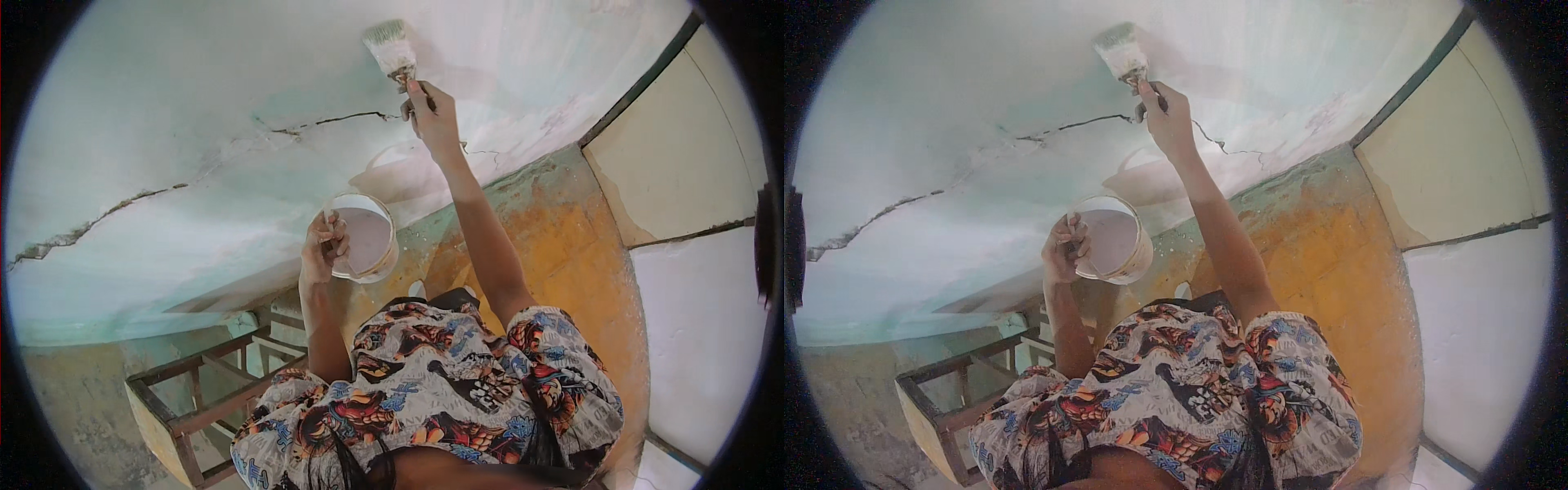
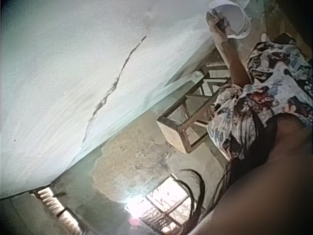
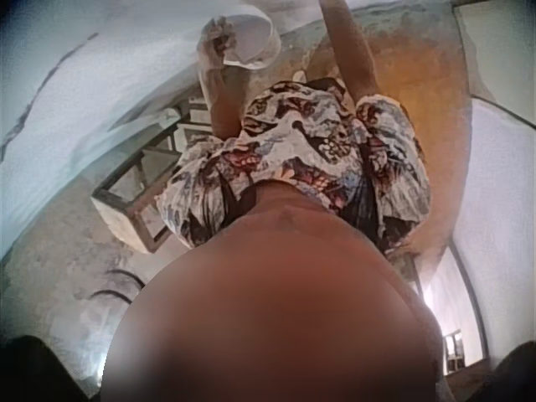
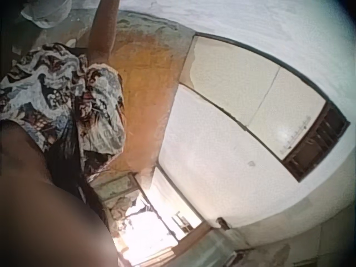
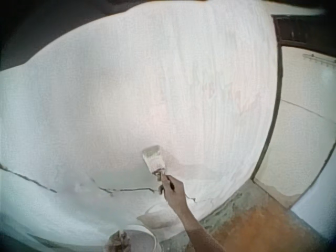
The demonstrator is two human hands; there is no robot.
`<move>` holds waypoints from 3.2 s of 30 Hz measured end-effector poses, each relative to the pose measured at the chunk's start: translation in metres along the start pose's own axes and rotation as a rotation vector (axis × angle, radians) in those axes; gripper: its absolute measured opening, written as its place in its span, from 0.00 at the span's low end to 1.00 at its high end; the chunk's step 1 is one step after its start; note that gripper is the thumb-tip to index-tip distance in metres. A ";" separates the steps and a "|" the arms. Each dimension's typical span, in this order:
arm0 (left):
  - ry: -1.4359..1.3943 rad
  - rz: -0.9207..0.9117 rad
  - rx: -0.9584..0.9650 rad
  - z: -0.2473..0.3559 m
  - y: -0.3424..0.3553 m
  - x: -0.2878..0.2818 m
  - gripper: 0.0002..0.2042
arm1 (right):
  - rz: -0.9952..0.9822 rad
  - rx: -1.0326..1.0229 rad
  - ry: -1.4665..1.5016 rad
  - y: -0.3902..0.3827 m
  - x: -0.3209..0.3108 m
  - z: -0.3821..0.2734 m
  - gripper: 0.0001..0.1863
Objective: Painting the ceiling with a brush while holding a paint bucket in the other hand.
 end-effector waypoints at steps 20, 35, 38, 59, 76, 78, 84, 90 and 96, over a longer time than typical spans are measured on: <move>0.078 -0.008 0.004 0.013 -0.010 -0.004 0.13 | 0.036 0.600 -0.450 -0.044 -0.048 0.170 0.24; 0.034 -0.090 0.019 0.007 0.002 -0.004 0.15 | 0.089 -0.129 -0.095 -0.002 -0.013 0.074 0.16; -0.051 -0.045 0.036 0.008 -0.005 -0.007 0.15 | 0.134 0.189 -0.215 -0.055 -0.025 0.162 0.15; 0.029 -0.003 0.116 0.031 -0.015 -0.006 0.15 | -0.073 0.270 -0.056 -0.036 0.007 -0.040 0.17; 0.103 -0.026 0.083 0.037 -0.020 0.005 0.14 | 0.089 0.327 -0.369 -0.087 -0.057 0.276 0.21; 0.082 0.004 0.097 0.034 -0.017 0.002 0.14 | 0.171 0.882 -0.410 -0.106 -0.065 0.304 0.22; 0.050 -0.025 0.132 0.037 -0.020 -0.004 0.14 | 0.101 0.610 -0.350 -0.047 -0.038 0.194 0.23; 0.017 -0.049 0.126 0.037 -0.014 -0.004 0.14 | -0.069 0.395 -0.117 -0.036 0.000 0.008 0.18; 0.056 -0.062 0.145 0.038 -0.012 0.001 0.16 | -0.149 0.029 -0.228 -0.050 0.012 -0.098 0.15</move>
Point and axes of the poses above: each hand's wrist, its own y-axis towards the middle knuckle, its own x-axis out of the palm, z = x × y, the point moved 4 cm from there along y, towards the middle knuckle, and after that the axes turned 10 degrees about x, right-handed, at the moved point
